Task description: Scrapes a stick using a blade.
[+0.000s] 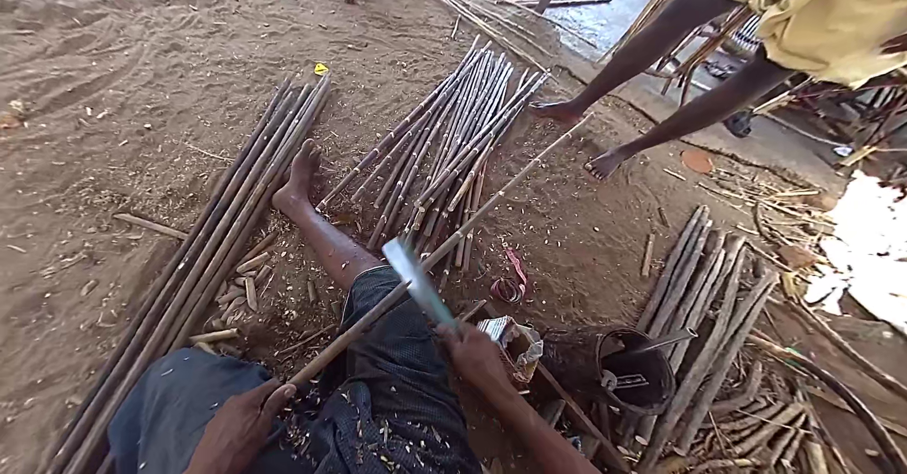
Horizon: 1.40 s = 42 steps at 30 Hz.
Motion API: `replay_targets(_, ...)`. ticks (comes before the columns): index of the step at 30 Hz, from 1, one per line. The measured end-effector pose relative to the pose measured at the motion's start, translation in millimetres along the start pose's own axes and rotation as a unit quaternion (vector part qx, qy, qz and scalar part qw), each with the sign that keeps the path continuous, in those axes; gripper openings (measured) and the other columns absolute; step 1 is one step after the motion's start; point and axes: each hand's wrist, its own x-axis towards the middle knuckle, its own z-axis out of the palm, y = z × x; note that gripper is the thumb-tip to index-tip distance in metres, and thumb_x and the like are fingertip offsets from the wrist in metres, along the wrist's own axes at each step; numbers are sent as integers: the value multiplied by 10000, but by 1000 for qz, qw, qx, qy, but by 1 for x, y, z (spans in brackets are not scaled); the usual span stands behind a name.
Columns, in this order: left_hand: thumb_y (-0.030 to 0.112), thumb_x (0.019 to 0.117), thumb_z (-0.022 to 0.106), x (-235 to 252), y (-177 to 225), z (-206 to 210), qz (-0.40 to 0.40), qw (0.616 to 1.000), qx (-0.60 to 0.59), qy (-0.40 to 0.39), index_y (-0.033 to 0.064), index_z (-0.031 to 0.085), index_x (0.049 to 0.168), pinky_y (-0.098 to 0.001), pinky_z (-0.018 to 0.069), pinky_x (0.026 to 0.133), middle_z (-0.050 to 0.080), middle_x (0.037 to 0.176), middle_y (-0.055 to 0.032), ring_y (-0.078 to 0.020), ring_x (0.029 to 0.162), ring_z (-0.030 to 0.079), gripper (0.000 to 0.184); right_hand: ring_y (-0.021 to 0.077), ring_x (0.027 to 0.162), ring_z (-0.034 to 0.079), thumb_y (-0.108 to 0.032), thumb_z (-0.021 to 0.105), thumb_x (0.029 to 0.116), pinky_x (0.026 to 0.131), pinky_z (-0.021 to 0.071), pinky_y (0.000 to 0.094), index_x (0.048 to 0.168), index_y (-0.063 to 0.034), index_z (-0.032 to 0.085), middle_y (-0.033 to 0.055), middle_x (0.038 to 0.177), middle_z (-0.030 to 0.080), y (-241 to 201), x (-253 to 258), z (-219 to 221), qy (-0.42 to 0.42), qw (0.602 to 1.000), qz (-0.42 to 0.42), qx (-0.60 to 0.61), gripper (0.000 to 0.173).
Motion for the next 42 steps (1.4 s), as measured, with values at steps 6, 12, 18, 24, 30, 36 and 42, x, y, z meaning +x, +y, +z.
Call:
replay_targets(6, 684, 1007, 313, 7, -3, -3, -14, 997, -56, -45, 153, 681, 909, -462, 506, 627, 586, 693, -11, -184, 632, 597, 653, 270, 609, 626, -577, 470, 1050, 605, 549, 480, 1031, -30, 669, 121, 716, 631, 7, 19, -6, 73, 992, 57, 92, 582)
replay_targets(12, 683, 986, 378, 8, -10, -5, 17, 998, -62, -18, 149, 672, 933, -445, 516, 585, 586, 664, 0, -169, 589, 594, 612, 323, 846, 677, -612, 482, 1018, 783, 543, 570, 1027, -79, 691, 146, 864, 669, -21, -13, 1, -58, 997, -35, -36, 572)
replay_targets(18, 569, 1063, 359, -2, 9, -17, -8, 960, -214, -179, 132, 646, 918, -267, 429, 429, 549, 616, 5, -113, 449, 490, 543, 256, 520, 566, -582, 410, 1069, 512, 510, 466, 998, -31, 632, 110, 647, 582, 19, 28, -17, 121, 983, 50, 129, 598)
replay_targets(24, 619, 1048, 322, -11, 7, -10, -14, 967, -191, -166, 141, 656, 835, -292, 433, 430, 555, 589, 1, -123, 435, 494, 621, 234, 487, 521, -538, 495, 1055, 502, 477, 444, 961, -58, 676, 91, 610, 561, 25, 9, -6, 57, 990, 19, 129, 521)
replay_targets(30, 627, 1011, 442, -3, 6, -13, 0, 966, -207, -156, 138, 603, 973, -277, 448, 426, 563, 626, 3, -117, 451, 517, 516, 308, 817, 685, -602, 492, 1015, 766, 548, 572, 991, -92, 702, 127, 827, 676, -4, -21, 4, -77, 993, -66, -62, 552)
replay_targets(36, 549, 1027, 474, -4, 6, -15, -6, 958, -235, -165, 129, 635, 896, -273, 473, 430, 592, 623, 4, -117, 451, 540, 469, 291, 678, 657, -587, 453, 1043, 668, 565, 518, 1070, -26, 671, 140, 772, 658, 10, -1, 4, 34, 996, 20, 75, 602)
replay_targets(42, 598, 1016, 455, 4, 5, -14, -2, 939, -289, -189, 126, 656, 865, -264, 446, 391, 573, 583, -8, -121, 415, 520, 535, 246, 582, 618, -543, 478, 1059, 584, 541, 453, 971, -39, 674, 104, 684, 628, 10, 11, -5, 61, 993, 46, 89, 547)
